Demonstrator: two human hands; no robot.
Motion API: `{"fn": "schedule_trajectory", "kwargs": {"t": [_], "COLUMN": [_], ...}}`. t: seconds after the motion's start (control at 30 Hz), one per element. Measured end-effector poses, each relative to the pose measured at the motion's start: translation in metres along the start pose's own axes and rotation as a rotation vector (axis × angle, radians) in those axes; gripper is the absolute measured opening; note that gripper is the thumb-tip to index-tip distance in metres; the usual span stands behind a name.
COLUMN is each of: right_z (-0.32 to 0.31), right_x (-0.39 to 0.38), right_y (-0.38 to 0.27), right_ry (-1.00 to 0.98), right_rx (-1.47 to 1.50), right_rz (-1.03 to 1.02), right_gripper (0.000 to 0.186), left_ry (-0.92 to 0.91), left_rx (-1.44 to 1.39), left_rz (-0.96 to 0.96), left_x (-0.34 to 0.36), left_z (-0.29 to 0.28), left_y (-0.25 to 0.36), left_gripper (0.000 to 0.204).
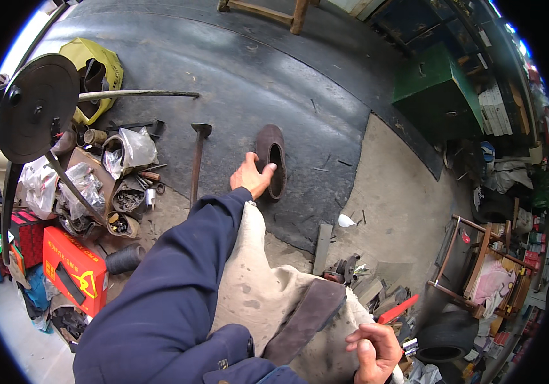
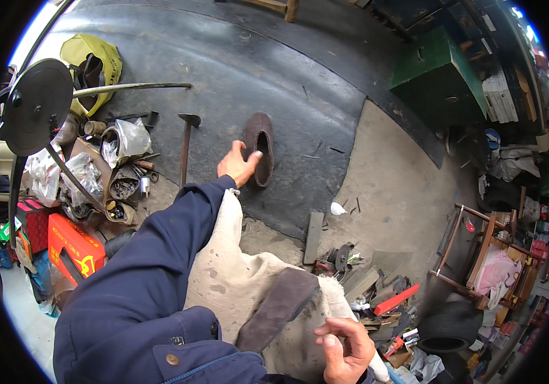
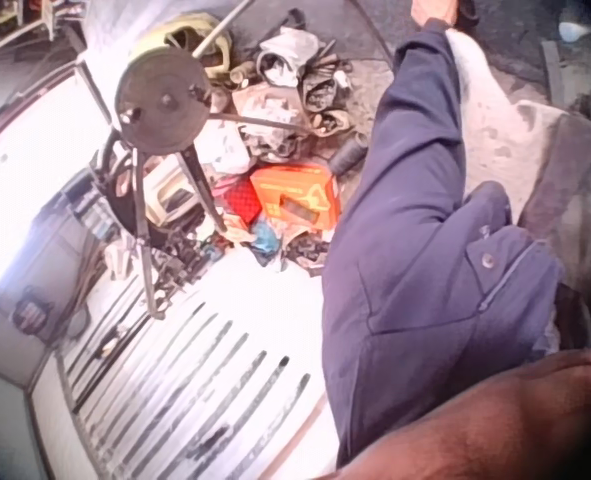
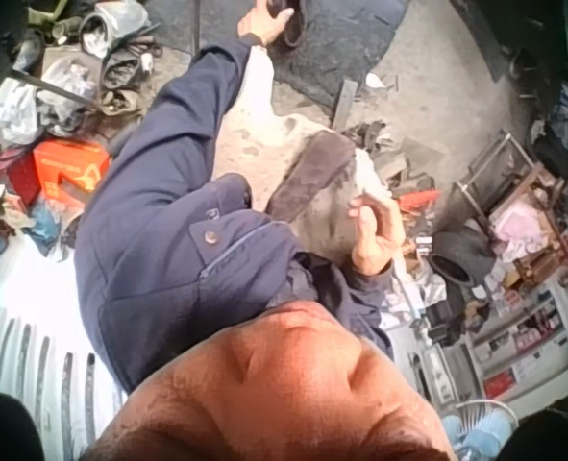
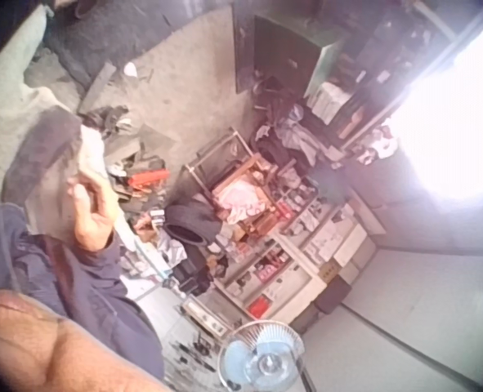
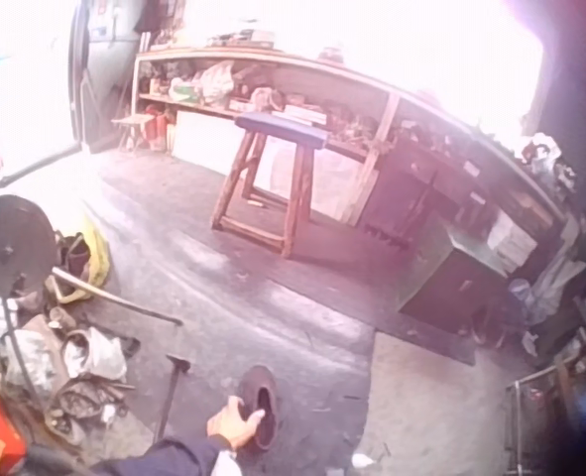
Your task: The person handles a black slipper and a new sole, then uses a handheld angle grinder to grind the sole surface. The person repeatedly inspects the sole and slipper, and continues grinding the sole in the workshop.
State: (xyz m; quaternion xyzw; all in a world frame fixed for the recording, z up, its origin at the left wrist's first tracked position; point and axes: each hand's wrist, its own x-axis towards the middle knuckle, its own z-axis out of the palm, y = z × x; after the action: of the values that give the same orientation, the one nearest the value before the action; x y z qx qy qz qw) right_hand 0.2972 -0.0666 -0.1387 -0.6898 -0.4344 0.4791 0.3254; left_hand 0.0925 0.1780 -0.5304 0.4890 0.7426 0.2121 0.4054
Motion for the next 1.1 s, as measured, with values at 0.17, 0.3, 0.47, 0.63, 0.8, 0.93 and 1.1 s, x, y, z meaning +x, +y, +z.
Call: {"fn": "schedule_trajectory", "kwargs": {"t": [0.17,0.3,0.47,0.63,0.8,0.93,1.1], "right_z": [-0.001,-0.003,-0.007,-0.006,-0.008,-0.009,-0.01], "right_x": [0.0,-0.001,0.0,-0.002,-0.003,-0.004,-0.005], "right_y": [-0.001,-0.001,-0.002,-0.003,-0.004,-0.004,-0.004], "right_ry": [-0.02,-0.026,-0.036,-0.017,-0.009,0.005,0.034], "right_rx": [-0.008,0.004,0.024,0.092,0.099,0.093,0.095], "right_rz": [-0.017,-0.024,-0.043,-0.02,0.006,0.026,0.058], "right_gripper": [0.026,0.026,0.027,0.027,0.028,0.029,0.03], "left_ry": [-0.067,0.076,0.166,0.297,0.183,-0.013,-0.204], "left_rx": [0.071,0.039,0.209,0.29,0.224,0.623,0.876], "left_rz": [-0.005,0.027,-0.001,0.193,0.802,0.79,0.704], "left_x": [-0.001,0.009,0.02,0.011,0.001,0.008,0.03], "left_z": [0.005,-0.004,-0.045,-0.062,-0.027,0.003,0.01], "left_y": [0.01,-0.002,-0.025,-0.027,-0.011,-0.01,-0.01], "left_gripper": [0.056,0.049,0.045,0.052,0.051,0.073,0.076]}}
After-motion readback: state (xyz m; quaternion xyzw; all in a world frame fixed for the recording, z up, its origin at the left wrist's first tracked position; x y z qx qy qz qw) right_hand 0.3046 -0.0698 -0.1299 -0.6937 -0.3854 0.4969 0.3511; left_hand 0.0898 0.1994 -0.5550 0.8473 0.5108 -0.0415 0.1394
